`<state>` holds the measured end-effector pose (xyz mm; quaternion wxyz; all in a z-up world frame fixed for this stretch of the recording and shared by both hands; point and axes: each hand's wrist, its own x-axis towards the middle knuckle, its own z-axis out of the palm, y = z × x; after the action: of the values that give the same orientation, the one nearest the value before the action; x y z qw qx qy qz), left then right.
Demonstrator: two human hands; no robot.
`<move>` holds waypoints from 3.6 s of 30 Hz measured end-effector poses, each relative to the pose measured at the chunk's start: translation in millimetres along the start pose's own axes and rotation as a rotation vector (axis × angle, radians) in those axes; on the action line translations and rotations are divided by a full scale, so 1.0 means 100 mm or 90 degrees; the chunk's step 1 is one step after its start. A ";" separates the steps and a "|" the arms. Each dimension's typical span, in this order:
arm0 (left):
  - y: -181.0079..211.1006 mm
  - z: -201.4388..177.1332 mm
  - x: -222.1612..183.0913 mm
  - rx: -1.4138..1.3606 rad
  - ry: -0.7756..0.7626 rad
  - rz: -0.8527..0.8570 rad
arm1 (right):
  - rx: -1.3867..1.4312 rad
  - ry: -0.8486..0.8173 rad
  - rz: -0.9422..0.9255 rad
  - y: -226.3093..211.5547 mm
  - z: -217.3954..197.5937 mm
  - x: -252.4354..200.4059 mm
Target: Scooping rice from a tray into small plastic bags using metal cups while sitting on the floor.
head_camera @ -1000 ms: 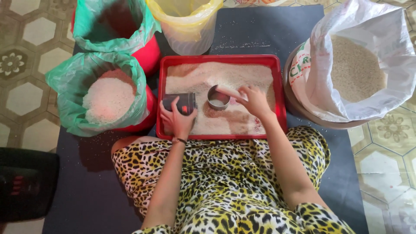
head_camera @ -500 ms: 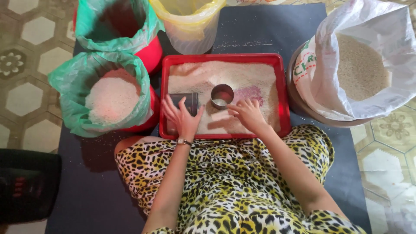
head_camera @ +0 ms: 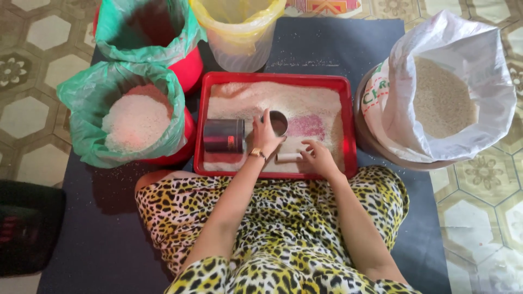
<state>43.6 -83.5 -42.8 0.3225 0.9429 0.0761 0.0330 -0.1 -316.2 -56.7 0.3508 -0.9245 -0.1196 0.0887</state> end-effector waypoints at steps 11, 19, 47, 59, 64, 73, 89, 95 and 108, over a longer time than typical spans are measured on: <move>0.10 -2.16 -1.21 -0.498 0.349 0.085 | 0.034 -0.022 -0.005 -0.27 -0.11 -0.01; -0.57 -3.61 -1.91 -0.044 0.695 0.121 | 0.090 -0.033 0.058 -0.66 -0.29 -0.11; -0.90 -4.53 0.02 1.099 0.142 -0.138 | 0.040 -0.090 0.100 -0.56 -0.29 -0.15; 0.98 -2.86 -0.37 0.331 -0.067 0.295 | 0.281 0.098 -0.184 -1.01 -0.15 -0.07; 0.88 -1.42 -0.24 0.221 -0.108 0.417 | 0.225 0.211 -0.261 -1.23 -0.20 -0.20; 0.17 -1.27 -0.53 0.148 0.173 0.122 | -0.214 0.301 -0.075 0.10 -0.25 0.65; -0.24 -1.46 -0.46 0.049 0.067 -0.198 | -0.302 0.053 -0.213 -0.42 0.06 1.36; -0.48 -1.15 -0.30 0.053 0.162 -0.185 | -0.281 0.038 -0.257 -0.30 -0.12 0.45; 0.30 -0.53 -0.23 0.074 0.105 -0.078 | 0.214 0.215 0.292 0.52 0.34 0.49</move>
<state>18.5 -78.8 17.8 0.2613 0.9476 0.1620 0.0864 47.0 -319.0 -120.5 0.4843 -0.8581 0.1681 0.0298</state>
